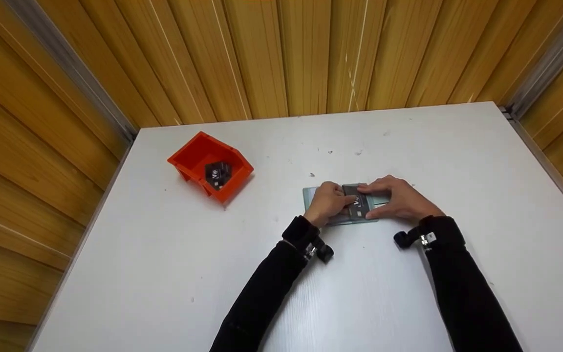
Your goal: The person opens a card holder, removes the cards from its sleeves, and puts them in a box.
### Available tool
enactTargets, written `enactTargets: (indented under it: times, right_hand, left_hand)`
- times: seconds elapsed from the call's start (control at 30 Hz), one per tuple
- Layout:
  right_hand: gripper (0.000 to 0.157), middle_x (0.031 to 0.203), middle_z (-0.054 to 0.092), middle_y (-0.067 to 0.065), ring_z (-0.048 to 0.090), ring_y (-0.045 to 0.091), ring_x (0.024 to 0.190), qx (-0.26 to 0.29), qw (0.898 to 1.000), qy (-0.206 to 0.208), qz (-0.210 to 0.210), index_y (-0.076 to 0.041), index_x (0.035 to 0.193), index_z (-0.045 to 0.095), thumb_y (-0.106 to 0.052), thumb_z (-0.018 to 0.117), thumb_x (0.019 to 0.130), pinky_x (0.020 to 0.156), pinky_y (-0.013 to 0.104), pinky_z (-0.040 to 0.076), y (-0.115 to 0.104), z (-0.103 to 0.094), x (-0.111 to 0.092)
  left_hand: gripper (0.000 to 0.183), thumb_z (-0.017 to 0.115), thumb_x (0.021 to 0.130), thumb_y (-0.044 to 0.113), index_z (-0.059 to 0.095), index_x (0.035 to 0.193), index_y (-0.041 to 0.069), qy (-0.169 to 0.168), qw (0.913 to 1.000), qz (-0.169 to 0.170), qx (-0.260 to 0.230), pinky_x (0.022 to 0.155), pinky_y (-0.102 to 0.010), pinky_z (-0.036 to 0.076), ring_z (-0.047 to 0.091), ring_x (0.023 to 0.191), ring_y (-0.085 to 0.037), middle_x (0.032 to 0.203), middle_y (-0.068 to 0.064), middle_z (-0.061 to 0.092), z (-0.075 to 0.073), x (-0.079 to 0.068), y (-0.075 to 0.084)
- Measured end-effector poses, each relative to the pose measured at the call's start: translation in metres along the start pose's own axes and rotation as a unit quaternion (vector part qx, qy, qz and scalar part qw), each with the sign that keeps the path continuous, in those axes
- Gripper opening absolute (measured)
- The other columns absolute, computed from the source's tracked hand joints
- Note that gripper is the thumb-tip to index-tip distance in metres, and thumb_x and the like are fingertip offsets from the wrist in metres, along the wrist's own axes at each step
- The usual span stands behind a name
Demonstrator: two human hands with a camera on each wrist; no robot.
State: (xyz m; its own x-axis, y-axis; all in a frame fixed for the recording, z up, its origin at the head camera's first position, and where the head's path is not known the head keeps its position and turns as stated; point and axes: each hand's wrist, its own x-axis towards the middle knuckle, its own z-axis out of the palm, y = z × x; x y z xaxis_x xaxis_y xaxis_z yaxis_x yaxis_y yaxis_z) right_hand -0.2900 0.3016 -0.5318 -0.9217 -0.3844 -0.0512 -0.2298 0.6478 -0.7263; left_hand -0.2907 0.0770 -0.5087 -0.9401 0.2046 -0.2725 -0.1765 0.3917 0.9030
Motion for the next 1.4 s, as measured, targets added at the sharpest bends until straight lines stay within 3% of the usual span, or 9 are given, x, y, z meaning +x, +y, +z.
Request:
enactTargets:
  times: [0.33, 0.67, 0.77, 1.0, 1.27, 1.4]
  right_hand:
    - [0.069, 0.135, 0.066, 0.008, 0.052, 0.024, 0.123, -0.007, 1.000, -0.001, -0.006, -0.026, 0.135, 0.071, -0.036, 0.096, 0.071, 0.108, 0.043, 0.039, 0.002, 0.000, 0.001]
    - [0.071, 0.139, 0.064, 0.004, 0.052, 0.020, 0.122, 0.000, 1.000, -0.002, 0.004, -0.029, 0.135, 0.070, -0.040, 0.096, 0.069, 0.101, 0.028, 0.040, 0.001, 0.000, 0.000]
    - [0.072, 0.140, 0.063, 0.002, 0.051, 0.019, 0.122, 0.006, 1.000, 0.000, 0.012, -0.030, 0.134, 0.071, -0.040, 0.097, 0.068, 0.100, 0.025, 0.039, 0.000, 0.000, 0.000]
    - [0.072, 0.139, 0.060, 0.005, 0.051, 0.021, 0.122, 0.017, 1.000, 0.000, 0.027, -0.031, 0.134, 0.071, -0.040, 0.097, 0.067, 0.103, 0.035, 0.040, -0.003, 0.002, 0.001]
    - [0.071, 0.134, 0.064, 0.002, 0.051, 0.018, 0.118, 0.012, 1.000, 0.001, 0.011, -0.030, 0.133, 0.072, -0.040, 0.097, 0.067, 0.101, 0.030, 0.040, -0.002, 0.002, 0.002]
    - [0.072, 0.136, 0.063, 0.003, 0.050, 0.019, 0.119, 0.019, 1.000, 0.000, 0.016, -0.030, 0.134, 0.071, -0.040, 0.097, 0.067, 0.103, 0.032, 0.040, 0.000, 0.001, 0.000]
  left_hand:
    - [0.024, 0.078, 0.092, 0.007, 0.056, 0.081, 0.008, -0.024, 0.9990, 0.010, -0.035, 0.053, -0.018, 0.055, 0.064, 0.056, -0.005, 0.087, -0.015, 0.078, -0.012, -0.002, -0.001]
    - [0.028, 0.076, 0.090, -0.001, 0.055, 0.074, 0.008, -0.026, 0.9985, 0.005, -0.048, 0.051, -0.018, 0.053, 0.062, 0.055, -0.008, 0.070, -0.002, 0.067, -0.058, -0.008, -0.001]
    - [0.030, 0.075, 0.090, -0.003, 0.052, 0.072, 0.008, -0.033, 0.9979, 0.001, -0.055, 0.052, -0.019, 0.054, 0.063, 0.057, -0.008, 0.067, 0.000, 0.063, -0.063, -0.008, -0.002]
    - [0.030, 0.075, 0.090, -0.002, 0.051, 0.076, 0.009, -0.043, 0.9978, -0.005, -0.051, 0.054, -0.020, 0.055, 0.063, 0.060, -0.008, 0.068, 0.001, 0.060, -0.067, -0.008, -0.001]
    - [0.020, 0.076, 0.092, 0.001, 0.056, 0.091, 0.005, -0.035, 0.9982, -0.001, -0.048, 0.073, -0.032, 0.062, 0.064, 0.064, -0.008, 0.076, -0.001, 0.063, -0.091, -0.009, 0.022]
    - [0.016, 0.074, 0.093, 0.001, 0.058, 0.092, 0.002, -0.038, 0.9970, 0.021, -0.064, 0.073, -0.028, 0.063, 0.066, 0.066, -0.009, 0.077, -0.003, 0.064, -0.107, -0.012, 0.045]
